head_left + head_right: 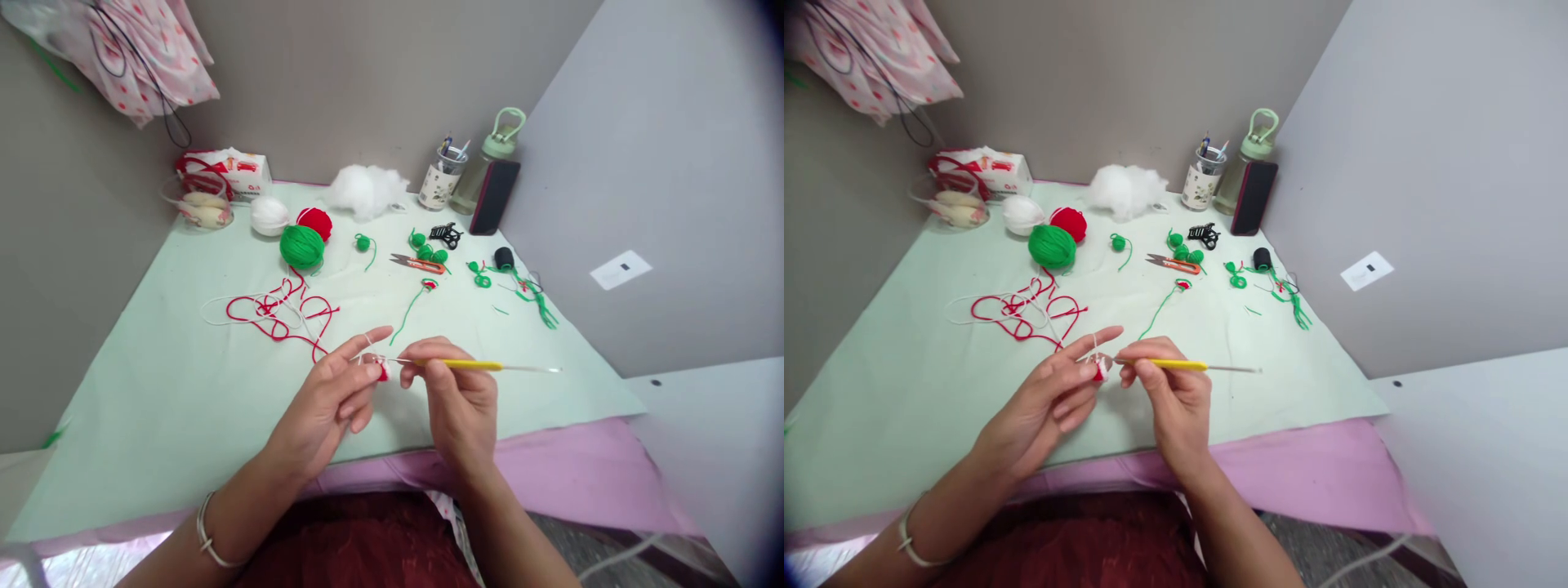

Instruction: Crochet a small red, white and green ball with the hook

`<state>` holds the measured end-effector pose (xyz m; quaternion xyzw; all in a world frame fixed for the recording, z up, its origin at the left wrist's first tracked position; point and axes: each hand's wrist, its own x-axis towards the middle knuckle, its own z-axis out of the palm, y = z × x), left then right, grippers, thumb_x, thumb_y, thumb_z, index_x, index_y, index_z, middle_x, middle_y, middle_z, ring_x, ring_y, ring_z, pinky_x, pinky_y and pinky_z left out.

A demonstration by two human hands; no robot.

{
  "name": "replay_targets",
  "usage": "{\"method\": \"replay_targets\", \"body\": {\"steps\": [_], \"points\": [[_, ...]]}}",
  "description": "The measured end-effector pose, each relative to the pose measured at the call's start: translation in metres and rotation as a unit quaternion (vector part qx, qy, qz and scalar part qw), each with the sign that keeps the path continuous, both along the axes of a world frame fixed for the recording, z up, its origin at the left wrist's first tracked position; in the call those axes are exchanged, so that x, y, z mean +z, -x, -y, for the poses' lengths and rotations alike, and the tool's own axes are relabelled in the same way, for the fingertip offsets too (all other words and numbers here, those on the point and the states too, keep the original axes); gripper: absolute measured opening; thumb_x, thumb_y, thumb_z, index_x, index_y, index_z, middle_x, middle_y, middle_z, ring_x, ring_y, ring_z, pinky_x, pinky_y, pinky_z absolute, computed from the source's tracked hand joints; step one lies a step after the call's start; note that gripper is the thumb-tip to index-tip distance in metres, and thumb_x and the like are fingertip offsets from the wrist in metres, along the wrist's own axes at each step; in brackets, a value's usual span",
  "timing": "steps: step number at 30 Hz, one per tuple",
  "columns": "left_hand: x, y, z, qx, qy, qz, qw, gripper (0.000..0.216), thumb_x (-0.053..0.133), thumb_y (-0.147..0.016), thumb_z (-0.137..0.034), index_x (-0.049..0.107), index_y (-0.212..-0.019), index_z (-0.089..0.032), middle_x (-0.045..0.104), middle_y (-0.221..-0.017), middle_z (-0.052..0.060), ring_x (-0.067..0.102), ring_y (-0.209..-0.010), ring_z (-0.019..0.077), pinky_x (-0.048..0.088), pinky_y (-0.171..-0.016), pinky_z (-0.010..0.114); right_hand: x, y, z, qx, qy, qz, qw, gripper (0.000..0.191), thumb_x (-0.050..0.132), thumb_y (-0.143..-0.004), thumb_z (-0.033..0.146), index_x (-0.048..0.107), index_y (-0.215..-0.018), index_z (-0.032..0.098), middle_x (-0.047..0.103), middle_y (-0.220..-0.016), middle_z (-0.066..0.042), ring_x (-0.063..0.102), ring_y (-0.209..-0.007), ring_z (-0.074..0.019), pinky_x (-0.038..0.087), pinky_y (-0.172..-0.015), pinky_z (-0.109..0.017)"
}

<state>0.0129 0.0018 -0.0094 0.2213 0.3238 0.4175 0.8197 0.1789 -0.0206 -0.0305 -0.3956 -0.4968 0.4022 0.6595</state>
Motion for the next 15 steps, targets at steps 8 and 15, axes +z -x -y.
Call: {"method": "replay_targets", "body": {"steps": [8, 15], "points": [[0.0004, -0.0025, 0.0022, 0.005, -0.033, -0.016, 0.999, 0.036, 0.087, -0.079, -0.018, 0.083, -0.115, -0.021, 0.062, -0.085, -0.002, 0.029, -0.045, -0.0021, 0.035, -0.040, 0.011, 0.0032, 0.0007, -0.0047, 0.038, 0.083, -0.131, 0.987, 0.018, 0.078, -0.095, 0.039, 0.082, -0.087, 0.023, 0.072, -0.079, -0.001, 0.063, -0.062, -0.0109, 0.053, -0.058, -0.024], [-0.0056, -0.0038, 0.0044, 0.027, -0.071, -0.061, 0.995, 0.030, 0.088, -0.082, -0.023, 0.084, -0.112, -0.024, 0.061, -0.090, -0.003, 0.034, -0.047, -0.0023, 0.036, -0.041, 0.012, 0.0010, 0.0021, -0.0005, -0.039, 0.027, -0.072, 0.996, 0.018, 0.070, -0.101, 0.035, 0.082, -0.093, 0.025, 0.074, -0.085, -0.001, 0.065, -0.069, -0.0116, 0.055, -0.064, -0.026]]}}
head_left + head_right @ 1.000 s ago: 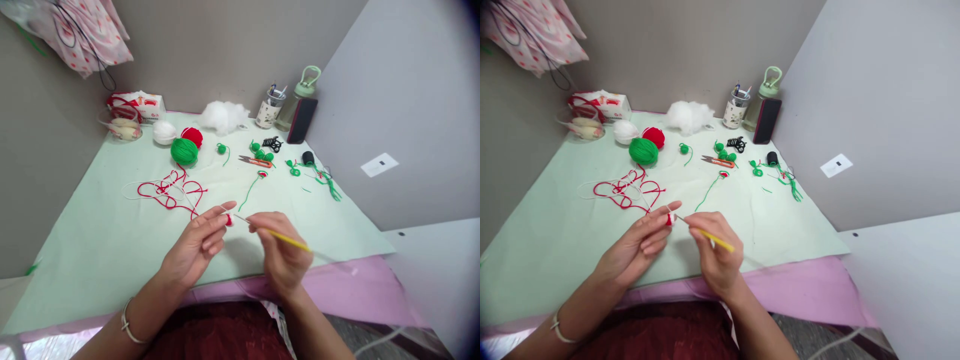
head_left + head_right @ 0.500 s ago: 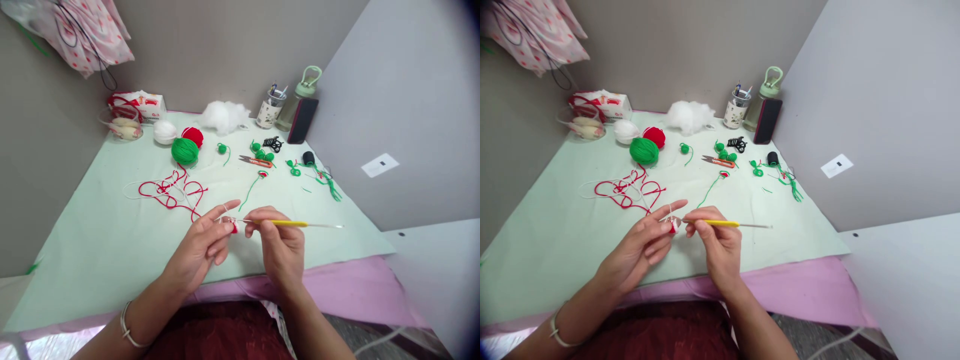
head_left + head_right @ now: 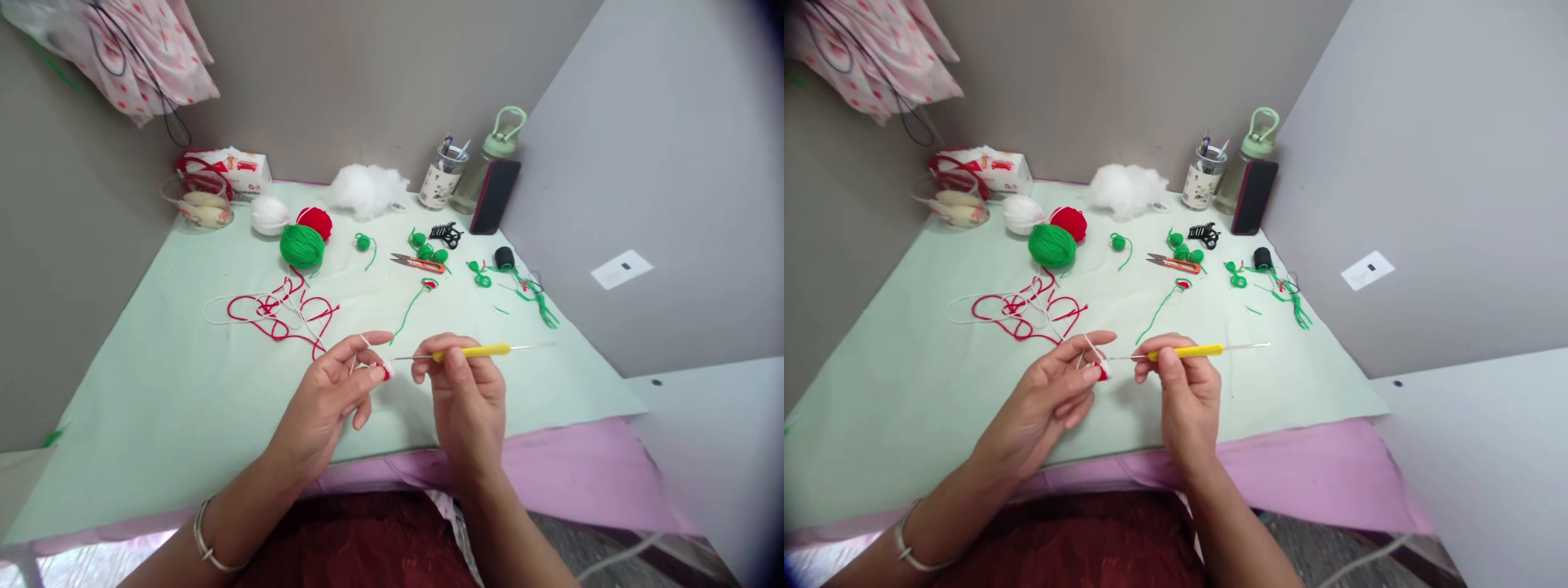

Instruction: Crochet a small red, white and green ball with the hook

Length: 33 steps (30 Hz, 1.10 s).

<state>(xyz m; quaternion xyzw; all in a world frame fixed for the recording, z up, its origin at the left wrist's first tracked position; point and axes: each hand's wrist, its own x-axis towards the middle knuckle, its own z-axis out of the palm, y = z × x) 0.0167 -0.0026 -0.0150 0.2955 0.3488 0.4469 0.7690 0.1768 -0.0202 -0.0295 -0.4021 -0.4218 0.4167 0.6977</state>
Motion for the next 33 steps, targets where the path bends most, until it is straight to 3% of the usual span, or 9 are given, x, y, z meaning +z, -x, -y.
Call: {"method": "replay_targets", "body": {"steps": [7, 10, 18, 28, 33], "points": [[0.0026, 0.0019, 0.0004, 0.002, 0.005, -0.003, 1.000, 0.025, 0.087, -0.083, -0.023, 0.084, -0.107, -0.022, 0.060, -0.087, -0.003, 0.032, -0.047, -0.0021, 0.036, -0.042, 0.012, -0.0010, -0.0029, 0.0044, -0.053, -0.065, 0.093, 0.992, 0.018, 0.063, -0.106, 0.025, 0.081, -0.103, 0.027, 0.073, -0.092, -0.002, 0.065, -0.076, -0.0136, 0.051, -0.070, -0.031], [0.0038, 0.0019, 0.0004, 0.002, 0.008, -0.003, 1.000, 0.025, 0.088, -0.083, -0.024, 0.083, -0.107, -0.021, 0.060, -0.087, -0.003, 0.032, -0.047, -0.0021, 0.035, -0.042, 0.012, 0.0012, -0.0030, 0.0068, -0.035, -0.087, 0.111, 0.989, 0.020, 0.060, -0.107, 0.024, 0.080, -0.104, 0.026, 0.072, -0.087, -0.002, 0.063, -0.075, -0.0151, 0.050, -0.070, -0.033], [0.0037, 0.0006, -0.0012, -0.004, 0.003, -0.010, 1.000, 0.026, 0.087, -0.083, -0.025, 0.081, -0.108, -0.019, 0.056, -0.080, -0.005, 0.029, -0.046, -0.0008, 0.033, -0.040, 0.014, 0.0021, -0.0010, 0.0072, -0.027, -0.069, 0.113, 0.991, 0.020, 0.060, -0.106, 0.023, 0.079, -0.102, 0.026, 0.071, -0.088, -0.002, 0.063, -0.074, -0.0164, 0.051, -0.070, -0.035], [0.0042, 0.0010, -0.0023, -0.011, -0.005, -0.005, 1.000, 0.025, 0.087, -0.083, -0.023, 0.083, -0.107, -0.021, 0.060, -0.090, -0.004, 0.034, -0.044, -0.0037, 0.033, -0.039, 0.012, 0.0014, -0.0020, 0.0066, -0.007, -0.070, 0.116, 0.991, 0.021, 0.059, -0.106, 0.022, 0.079, -0.102, 0.025, 0.071, -0.086, -0.002, 0.062, -0.075, -0.0161, 0.050, -0.071, -0.034], [0.0077, 0.0007, -0.0029, -0.014, -0.003, -0.005, 1.000, 0.036, 0.090, -0.080, -0.025, 0.081, -0.116, -0.023, 0.061, -0.091, -0.004, 0.034, -0.045, -0.0032, 0.033, -0.038, 0.011, 0.0021, -0.0018, 0.0074, -0.011, -0.061, 0.115, 0.991, 0.020, 0.060, -0.106, 0.026, 0.078, -0.099, 0.026, 0.071, -0.084, -0.002, 0.062, -0.073, -0.0170, 0.050, -0.070, -0.034]]}}
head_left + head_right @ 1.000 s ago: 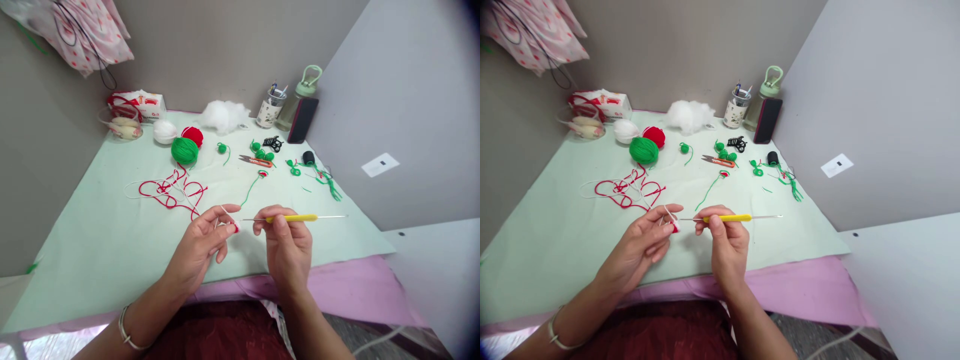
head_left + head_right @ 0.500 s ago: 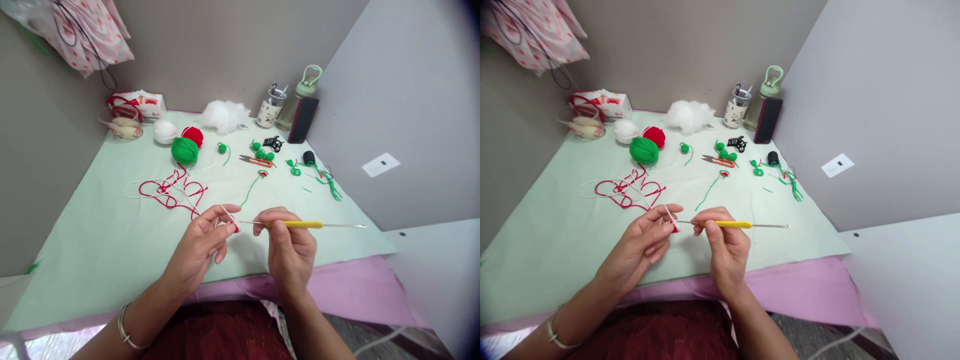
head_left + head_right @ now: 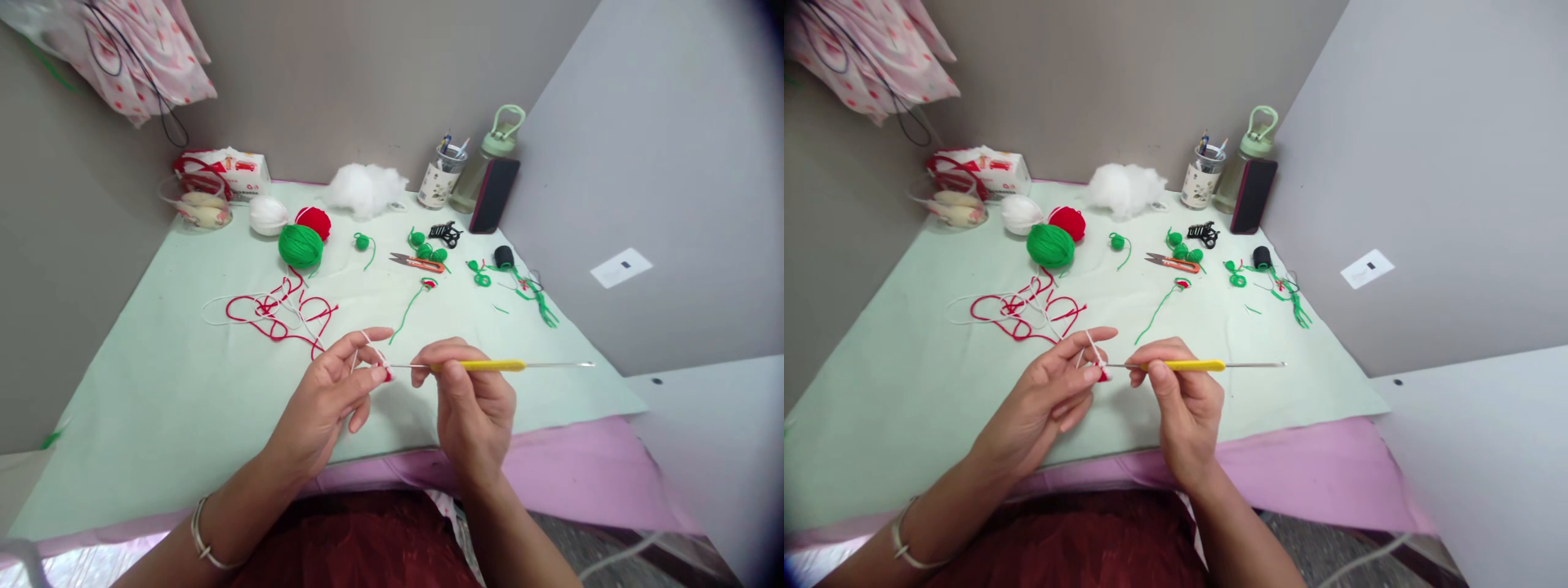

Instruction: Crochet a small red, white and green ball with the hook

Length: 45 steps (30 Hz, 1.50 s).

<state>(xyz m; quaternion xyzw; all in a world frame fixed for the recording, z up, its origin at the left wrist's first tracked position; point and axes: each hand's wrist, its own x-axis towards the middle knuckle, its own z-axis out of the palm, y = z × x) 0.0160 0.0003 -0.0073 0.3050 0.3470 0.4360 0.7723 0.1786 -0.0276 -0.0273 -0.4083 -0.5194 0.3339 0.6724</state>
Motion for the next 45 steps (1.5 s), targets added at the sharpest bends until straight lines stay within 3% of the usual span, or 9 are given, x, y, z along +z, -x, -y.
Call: {"method": "replay_targets", "body": {"steps": [15, 25, 31, 36, 40, 41, 43, 45], "points": [[0.001, 0.001, 0.001, 0.020, -0.020, -0.029, 0.999, 0.056, 0.089, -0.080, -0.022, 0.073, -0.134, -0.026, 0.064, -0.095, -0.003, 0.031, -0.047, -0.0002, 0.036, -0.036, 0.013, 0.001, 0.001, 0.000, -0.009, -0.025, 0.020, 0.999, 0.022, 0.058, -0.107, 0.021, 0.079, -0.102, 0.026, 0.071, -0.084, -0.002, 0.062, -0.075, -0.0165, 0.050, -0.070, -0.035], [-0.005, 0.002, 0.004, 0.018, -0.067, -0.065, 0.995, 0.057, 0.086, -0.084, -0.023, 0.070, -0.139, -0.030, 0.063, -0.096, -0.002, 0.043, -0.051, 0.0025, 0.039, -0.040, 0.015, 0.002, 0.001, 0.002, -0.006, -0.020, 0.042, 0.999, 0.021, 0.058, -0.106, 0.022, 0.078, -0.102, 0.026, 0.071, -0.084, -0.003, 0.063, -0.075, -0.0180, 0.052, -0.070, -0.036], [-0.004, -0.001, 0.004, 0.037, -0.043, -0.051, 0.997, 0.055, 0.089, -0.079, -0.020, 0.074, -0.132, -0.026, 0.063, -0.091, -0.003, 0.040, -0.047, 0.0011, 0.036, -0.037, 0.014, 0.000, 0.001, 0.007, -0.068, -0.070, 0.120, 0.988, 0.022, 0.059, -0.105, 0.021, 0.080, -0.107, 0.029, 0.075, -0.086, -0.004, 0.068, -0.078, -0.0216, 0.055, -0.071, -0.038], [-0.002, -0.006, 0.007, 0.037, -0.026, -0.037, 0.998, 0.058, 0.093, -0.076, -0.023, 0.073, -0.131, -0.023, 0.063, -0.085, -0.004, 0.042, -0.047, 0.0019, 0.034, -0.037, 0.014, -0.003, 0.000, 0.010, -0.033, -0.071, 0.186, 0.979, 0.030, 0.061, -0.103, 0.015, 0.079, -0.119, 0.032, 0.077, -0.093, -0.005, 0.071, -0.084, -0.0216, 0.059, -0.073, -0.038], [-0.003, -0.006, 0.008, 0.012, 0.001, -0.010, 1.000, 0.059, 0.092, -0.080, -0.029, 0.072, -0.135, -0.019, 0.060, -0.074, -0.005, 0.035, -0.044, 0.0010, 0.031, -0.039, 0.014, -0.013, 0.001, 0.009, -0.092, -0.123, 0.318, 0.935, 0.045, 0.068, -0.098, 0.013, 0.075, -0.134, 0.039, 0.077, -0.106, -0.007, 0.073, -0.091, -0.0233, 0.061, -0.072, -0.038], [-0.003, -0.005, 0.007, -0.007, 0.025, 0.008, 1.000, 0.058, 0.092, -0.080, -0.029, 0.073, -0.133, -0.016, 0.055, -0.068, -0.007, 0.029, -0.044, 0.0008, 0.030, -0.039, 0.014, -0.014, 0.001, 0.009, -0.098, -0.140, 0.321, 0.931, 0.047, 0.068, -0.098, 0.013, 0.073, -0.135, 0.040, 0.078, -0.107, -0.007, 0.073, -0.092, -0.0232, 0.061, -0.072, -0.038], [-0.002, -0.002, 0.003, -0.031, 0.072, 0.048, 0.996, 0.052, 0.091, -0.080, -0.026, 0.076, -0.129, -0.012, 0.041, -0.059, -0.011, 0.018, -0.045, 0.0011, 0.027, -0.038, 0.012, -0.014, 0.001, 0.007, -0.098, -0.137, 0.257, 0.952, 0.041, 0.065, -0.100, 0.012, 0.076, -0.130, 0.038, 0.078, -0.103, -0.006, 0.072, -0.088, -0.0213, 0.060, -0.071, -0.037], [0.000, 0.001, -0.001, -0.025, 0.091, 0.069, 0.993, 0.045, 0.089, -0.081, -0.021, 0.079, -0.124, -0.012, 0.040, -0.060, -0.011, 0.016, -0.046, 0.0009, 0.027, -0.039, 0.010, -0.009, 0.001, 0.003, -0.077, -0.081, 0.156, 0.982, 0.030, 0.061, -0.103, 0.014, 0.080, -0.117, 0.033, 0.077, -0.092, -0.004, 0.070, -0.081, -0.0193, 0.058, -0.072, -0.036]]}}
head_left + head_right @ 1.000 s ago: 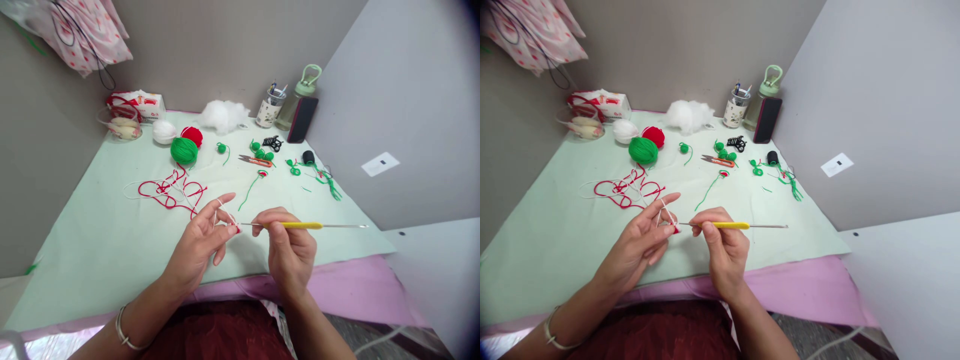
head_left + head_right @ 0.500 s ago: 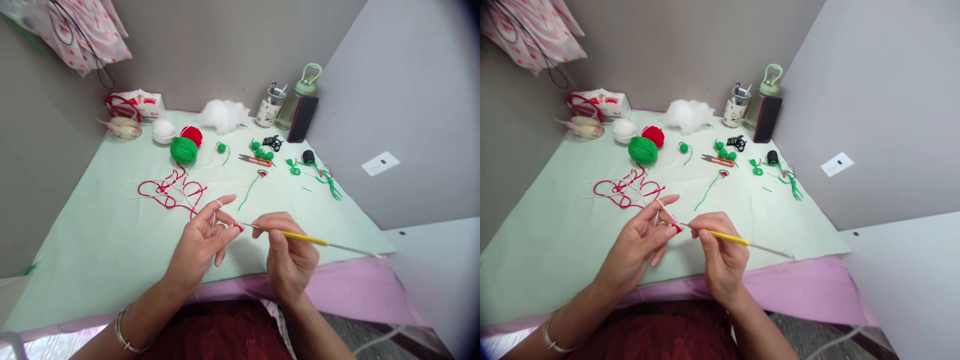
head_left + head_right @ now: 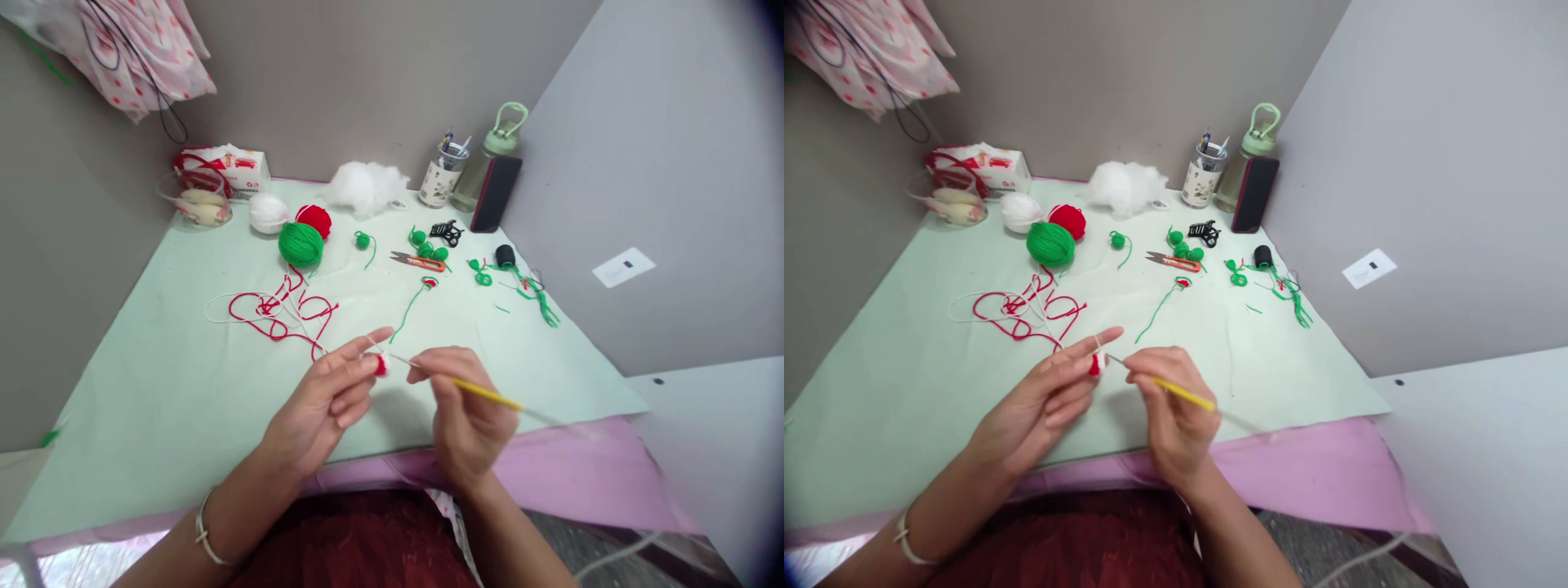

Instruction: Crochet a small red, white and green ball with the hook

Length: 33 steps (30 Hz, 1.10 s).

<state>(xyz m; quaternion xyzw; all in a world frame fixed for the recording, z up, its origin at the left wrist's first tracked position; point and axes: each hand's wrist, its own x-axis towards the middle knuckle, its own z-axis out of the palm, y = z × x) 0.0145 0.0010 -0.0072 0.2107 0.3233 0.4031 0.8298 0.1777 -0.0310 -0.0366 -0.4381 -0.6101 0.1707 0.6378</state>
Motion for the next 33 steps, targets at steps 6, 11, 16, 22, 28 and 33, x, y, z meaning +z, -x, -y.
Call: {"method": "replay_targets", "body": {"steps": [6, 11, 16, 22, 28, 33], "points": [[-0.001, -0.005, 0.003, 0.056, -0.080, -0.049, 0.994, 0.041, 0.091, -0.079, -0.019, 0.082, -0.119, -0.025, 0.066, -0.090, -0.003, 0.033, -0.044, -0.0021, 0.036, -0.037, 0.010, 0.008, 0.003, -0.008, 0.098, 0.100, -0.150, 0.979, 0.016, 0.067, -0.103, 0.026, 0.082, -0.101, 0.027, 0.077, -0.091, -0.003, 0.068, -0.075, -0.0162, 0.056, -0.071, -0.033], [-0.005, -0.006, 0.006, 0.043, -0.087, -0.057, 0.994, 0.037, 0.092, -0.080, -0.025, 0.084, -0.116, -0.026, 0.066, -0.092, -0.003, 0.036, -0.044, -0.0029, 0.041, -0.040, 0.011, 0.006, -0.001, -0.010, 0.130, 0.140, -0.213, 0.958, 0.016, 0.066, -0.104, 0.031, 0.081, -0.101, 0.027, 0.079, -0.093, -0.002, 0.069, -0.072, -0.0137, 0.058, -0.070, -0.030], [-0.005, -0.001, 0.005, 0.042, -0.100, -0.076, 0.991, 0.034, 0.090, -0.083, -0.026, 0.084, -0.116, -0.025, 0.065, -0.091, -0.002, 0.037, -0.046, -0.0026, 0.043, -0.041, 0.012, 0.012, -0.004, -0.009, 0.155, 0.147, -0.222, 0.951, 0.022, 0.057, -0.108, 0.033, 0.076, -0.098, 0.025, 0.077, -0.092, -0.002, 0.070, -0.070, -0.0131, 0.061, -0.068, -0.029], [-0.009, -0.004, 0.006, 0.075, -0.150, -0.124, 0.978, 0.036, 0.087, -0.086, -0.026, 0.081, -0.122, -0.026, 0.062, -0.088, -0.004, 0.049, -0.050, 0.0008, 0.045, -0.044, 0.013, 0.012, -0.008, 0.001, 0.089, 0.015, 0.033, 0.995, 0.025, 0.051, -0.109, 0.018, 0.073, -0.116, 0.026, 0.078, -0.098, -0.004, 0.076, -0.086, -0.0184, 0.063, -0.080, -0.035], [-0.008, -0.002, 0.003, 0.038, -0.054, -0.034, 0.997, 0.048, 0.093, -0.079, -0.025, 0.080, -0.124, -0.021, 0.056, -0.072, -0.007, 0.033, -0.045, -0.0010, 0.038, -0.038, 0.010, 0.004, -0.009, 0.007, 0.010, -0.053, 0.265, 0.963, 0.035, 0.065, -0.100, 0.014, 0.076, -0.129, 0.031, 0.079, -0.115, -0.007, 0.077, -0.104, -0.0227, 0.065, -0.085, -0.034], [-0.004, 0.004, 0.000, 0.032, -0.005, -0.001, 0.999, 0.041, 0.091, -0.079, -0.018, 0.081, -0.118, -0.017, 0.053, -0.068, -0.008, 0.025, -0.044, -0.0028, 0.032, -0.038, 0.007, 0.005, -0.003, -0.003, 0.054, 0.040, -0.030, 0.997, 0.025, 0.054, -0.107, 0.019, 0.077, -0.112, 0.026, 0.075, -0.089, -0.004, 0.071, -0.074, -0.0171, 0.062, -0.068, -0.034]]}}
